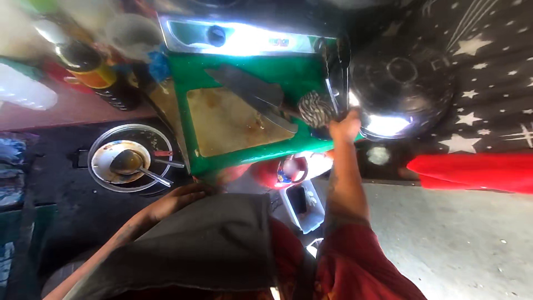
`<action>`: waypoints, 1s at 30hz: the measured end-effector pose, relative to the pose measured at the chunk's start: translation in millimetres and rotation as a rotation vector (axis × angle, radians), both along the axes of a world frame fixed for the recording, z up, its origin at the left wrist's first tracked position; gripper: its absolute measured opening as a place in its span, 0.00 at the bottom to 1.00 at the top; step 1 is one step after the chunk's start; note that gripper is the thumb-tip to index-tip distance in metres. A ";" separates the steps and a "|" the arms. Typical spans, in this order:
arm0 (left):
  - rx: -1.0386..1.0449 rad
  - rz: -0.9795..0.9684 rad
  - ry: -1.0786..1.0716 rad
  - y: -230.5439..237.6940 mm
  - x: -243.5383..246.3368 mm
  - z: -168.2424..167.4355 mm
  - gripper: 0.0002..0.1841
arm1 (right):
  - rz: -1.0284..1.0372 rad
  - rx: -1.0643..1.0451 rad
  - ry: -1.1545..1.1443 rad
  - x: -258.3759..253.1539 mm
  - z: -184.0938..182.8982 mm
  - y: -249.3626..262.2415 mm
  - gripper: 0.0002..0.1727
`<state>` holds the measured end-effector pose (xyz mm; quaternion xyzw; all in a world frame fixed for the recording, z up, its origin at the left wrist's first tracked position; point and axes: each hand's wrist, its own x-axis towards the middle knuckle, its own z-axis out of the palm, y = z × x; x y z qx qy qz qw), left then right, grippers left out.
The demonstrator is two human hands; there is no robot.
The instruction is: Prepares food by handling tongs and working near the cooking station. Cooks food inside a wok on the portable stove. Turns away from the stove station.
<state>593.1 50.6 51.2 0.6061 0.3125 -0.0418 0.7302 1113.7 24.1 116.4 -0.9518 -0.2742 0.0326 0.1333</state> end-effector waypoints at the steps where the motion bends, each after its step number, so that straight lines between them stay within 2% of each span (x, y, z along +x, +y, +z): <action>1: -0.001 0.003 0.002 0.2 -0.7 1.1 0.19 | 0.026 -0.058 0.006 3.8 5.9 -4.2 0.36; 4: 0.007 0.013 -0.009 0.1 -2.2 -0.1 0.19 | 0.108 -0.204 0.071 2.7 8.1 -23.3 0.40; 7: 0.026 0.014 0.001 -0.2 -1.7 3.4 0.19 | 0.028 -0.167 0.129 -6.9 -8.4 -36.4 0.37; 12: 0.000 0.010 0.050 0.1 1.4 7.2 0.19 | -0.107 -0.107 0.175 2.9 -42.3 -32.1 0.39; 14: -0.001 -0.003 0.051 1.3 2.1 2.7 0.20 | -0.113 -0.122 0.193 8.4 -48.9 -24.2 0.40; 18: 0.004 -0.033 0.044 2.4 0.4 -1.9 0.20 | -0.126 -0.090 0.156 8.2 -49.2 -8.0 0.34; 20: 0.002 -0.033 0.044 3.0 1.3 -0.3 0.20 | -0.095 -0.079 0.037 7.5 -38.4 -0.9 0.32; 23: -0.026 -0.019 0.056 2.7 5.4 4.1 0.19 | -0.049 0.006 -0.088 7.3 -3.8 5.7 0.32; 27: 0.004 -0.087 0.001 7.9 6.7 -9.4 0.21 | 0.009 -0.013 -0.012 -0.6 65.6 -15.1 0.42; 30: 0.002 -0.078 0.014 9.1 8.4 -4.0 0.19 | 0.028 -0.049 0.068 -16.0 105.5 -64.8 0.45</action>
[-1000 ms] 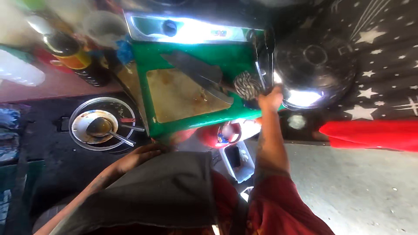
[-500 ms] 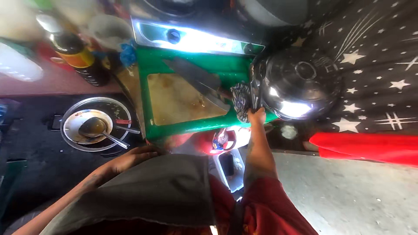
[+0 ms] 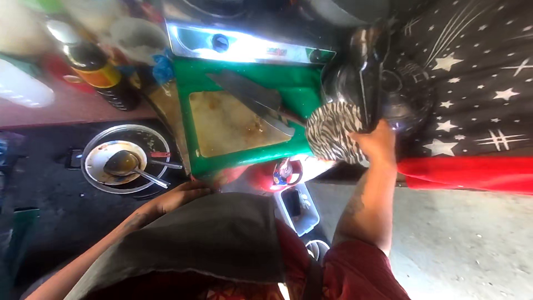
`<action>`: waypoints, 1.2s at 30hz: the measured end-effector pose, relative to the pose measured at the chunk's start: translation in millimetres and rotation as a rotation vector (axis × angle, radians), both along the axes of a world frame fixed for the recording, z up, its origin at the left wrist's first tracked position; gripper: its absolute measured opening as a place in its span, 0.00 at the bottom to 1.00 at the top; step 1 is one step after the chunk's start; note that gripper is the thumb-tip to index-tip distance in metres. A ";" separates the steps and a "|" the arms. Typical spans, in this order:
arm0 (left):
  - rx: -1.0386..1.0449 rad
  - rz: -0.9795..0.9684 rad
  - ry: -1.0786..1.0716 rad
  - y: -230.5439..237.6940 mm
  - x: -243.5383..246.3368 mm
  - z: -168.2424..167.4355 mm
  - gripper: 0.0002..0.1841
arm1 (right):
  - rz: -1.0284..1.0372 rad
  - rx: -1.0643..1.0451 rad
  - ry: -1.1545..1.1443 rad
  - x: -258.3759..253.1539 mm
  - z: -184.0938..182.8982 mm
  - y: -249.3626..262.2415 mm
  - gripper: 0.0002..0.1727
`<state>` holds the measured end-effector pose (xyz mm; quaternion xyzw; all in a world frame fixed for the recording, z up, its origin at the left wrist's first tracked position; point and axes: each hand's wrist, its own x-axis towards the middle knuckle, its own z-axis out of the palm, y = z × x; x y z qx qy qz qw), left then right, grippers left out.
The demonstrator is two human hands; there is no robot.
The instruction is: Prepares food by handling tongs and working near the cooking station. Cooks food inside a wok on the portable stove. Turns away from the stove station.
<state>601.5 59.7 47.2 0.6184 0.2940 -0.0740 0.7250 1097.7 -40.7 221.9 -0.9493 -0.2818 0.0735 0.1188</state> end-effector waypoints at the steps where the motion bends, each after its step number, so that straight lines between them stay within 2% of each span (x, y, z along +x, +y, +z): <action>1: -0.009 0.010 0.000 0.6 0.8 1.6 0.19 | -0.006 -0.015 0.007 -5.6 7.6 -17.6 0.44; 4: -0.020 -0.010 -0.009 3.3 3.4 -1.7 0.19 | -0.051 -0.115 0.038 -27.6 13.4 -66.2 0.43; 7: -0.025 -0.055 -0.026 7.0 9.0 -4.8 0.19 | -0.109 -0.147 0.091 -48.4 -7.3 -95.4 0.41; 10: -0.038 -0.113 -0.047 9.6 16.1 -4.1 0.19 | -0.228 -0.064 0.145 -60.5 -46.3 -107.5 0.42; 14: -0.013 -0.172 -0.058 12.2 20.1 -0.9 0.19 | -0.417 0.181 0.225 -69.9 -119.0 -111.9 0.39; 16: -0.020 -0.180 -0.062 12.4 20.0 0.0 0.18 | -0.527 0.188 0.277 -70.4 -154.8 -116.0 0.38; 18: -0.019 -0.187 -0.061 13.4 17.8 0.2 0.18 | -0.588 0.124 0.271 -75.1 -172.2 -121.1 0.34; 21: -0.004 -0.208 -0.096 15.1 13.5 -5.6 0.19 | -0.591 0.118 0.181 -89.1 -157.3 -128.2 0.33; 25: -0.083 -0.190 -0.160 14.2 10.7 -14.6 0.19 | -0.532 0.242 0.029 -98.8 -114.8 -129.7 0.37; 28: -0.079 -0.168 -0.188 11.1 11.5 -27.2 0.20 | -0.364 0.385 -0.034 -96.2 -90.9 -126.9 0.41; 30: -0.012 -0.164 -0.210 17.3 16.7 -17.1 0.21 | -0.237 0.446 0.036 -86.5 -77.4 -113.9 0.43; 32: 0.016 -0.154 -0.243 26.1 24.3 7.0 0.20 | -0.198 0.491 0.201 -83.6 -56.3 -91.2 0.43; 36: 0.060 -0.167 -0.349 47.9 46.0 44.1 0.18 | -0.135 0.685 0.602 -55.1 -30.3 -45.2 0.30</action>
